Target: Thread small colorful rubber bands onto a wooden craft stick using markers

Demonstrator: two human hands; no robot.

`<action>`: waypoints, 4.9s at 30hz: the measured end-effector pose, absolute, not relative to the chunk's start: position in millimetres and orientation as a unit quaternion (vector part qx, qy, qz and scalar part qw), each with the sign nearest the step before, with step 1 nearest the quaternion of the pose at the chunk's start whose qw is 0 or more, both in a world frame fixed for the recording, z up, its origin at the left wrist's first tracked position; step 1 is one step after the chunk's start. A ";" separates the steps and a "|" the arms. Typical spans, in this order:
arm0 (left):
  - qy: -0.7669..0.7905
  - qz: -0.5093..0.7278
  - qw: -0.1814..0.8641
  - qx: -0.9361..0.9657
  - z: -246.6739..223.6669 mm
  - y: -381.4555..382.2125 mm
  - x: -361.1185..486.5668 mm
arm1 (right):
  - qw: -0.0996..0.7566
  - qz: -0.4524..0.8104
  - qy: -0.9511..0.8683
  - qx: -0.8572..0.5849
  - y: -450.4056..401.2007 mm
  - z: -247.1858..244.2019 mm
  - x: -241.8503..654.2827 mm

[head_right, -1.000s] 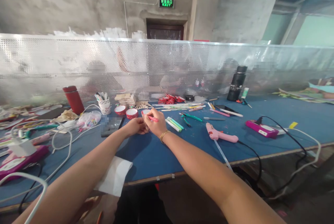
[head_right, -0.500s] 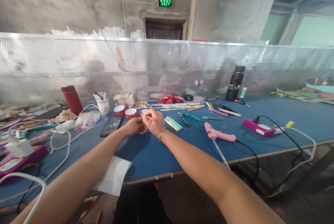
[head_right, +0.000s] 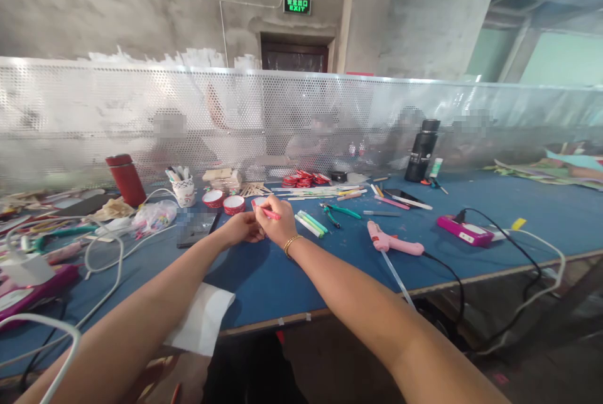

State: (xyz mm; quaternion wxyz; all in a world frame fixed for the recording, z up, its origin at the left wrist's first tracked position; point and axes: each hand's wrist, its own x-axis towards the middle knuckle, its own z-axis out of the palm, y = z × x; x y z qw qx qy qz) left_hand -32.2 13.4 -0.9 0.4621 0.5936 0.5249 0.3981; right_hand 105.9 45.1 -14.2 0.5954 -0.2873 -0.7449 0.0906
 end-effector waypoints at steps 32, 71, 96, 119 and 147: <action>0.538 0.390 0.462 0.587 5.5 7.8 -31.2 | 0.598 0.076 -0.748 -0.279 39.4 -10.4 105.2; 0.547 0.393 0.454 0.583 4.4 9.1 -30.8 | 0.603 0.051 -0.747 -0.276 41.4 -10.1 105.0; 0.547 0.398 0.453 0.581 3.5 10.1 -29.9 | 0.605 0.050 -0.746 -0.273 42.0 -10.3 104.4; 0.547 0.403 0.449 0.580 0.4 12.0 -28.3 | 0.604 0.057 -0.741 -0.289 42.0 -8.2 102.7; 0.547 0.405 0.444 0.583 1.5 10.0 -27.4 | 0.604 0.049 -0.743 -0.284 43.7 -7.4 102.6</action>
